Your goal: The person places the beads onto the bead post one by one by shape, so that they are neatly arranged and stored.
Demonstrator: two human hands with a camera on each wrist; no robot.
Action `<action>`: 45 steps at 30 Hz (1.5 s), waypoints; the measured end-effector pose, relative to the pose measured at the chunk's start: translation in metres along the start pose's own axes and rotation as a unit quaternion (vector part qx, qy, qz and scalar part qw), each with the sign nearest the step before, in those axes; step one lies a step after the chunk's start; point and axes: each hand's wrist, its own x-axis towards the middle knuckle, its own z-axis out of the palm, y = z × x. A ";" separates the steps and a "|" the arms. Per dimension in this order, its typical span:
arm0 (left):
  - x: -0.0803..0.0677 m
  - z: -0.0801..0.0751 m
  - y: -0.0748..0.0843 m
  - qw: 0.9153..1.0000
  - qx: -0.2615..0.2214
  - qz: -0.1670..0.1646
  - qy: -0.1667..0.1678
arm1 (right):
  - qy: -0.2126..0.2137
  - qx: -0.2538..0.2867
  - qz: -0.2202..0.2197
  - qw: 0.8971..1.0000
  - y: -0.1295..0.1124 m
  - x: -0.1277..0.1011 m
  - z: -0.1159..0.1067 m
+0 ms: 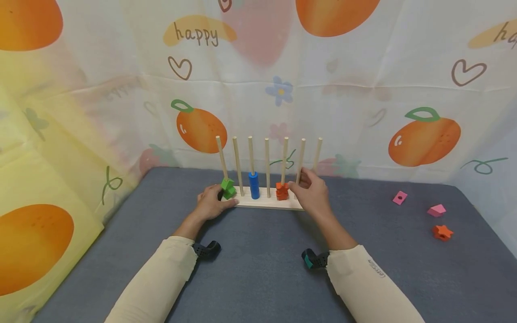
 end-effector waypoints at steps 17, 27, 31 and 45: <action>0.000 0.006 0.004 1.000 0.006 0.000 -0.006 | 0.040 -0.095 -0.178 0.979 -0.025 -0.047 -0.045; 0.000 0.008 0.004 1.000 0.002 0.005 -0.009 | 0.082 -0.076 -0.254 0.961 -0.035 -0.067 -0.078; 0.000 0.009 0.005 1.000 0.000 0.005 -0.009 | 0.100 -0.080 -0.253 0.959 -0.036 -0.071 -0.087; -0.002 0.003 0.004 1.000 0.005 0.010 -0.007 | 0.292 -0.089 -0.197 0.932 -0.038 -0.082 -0.143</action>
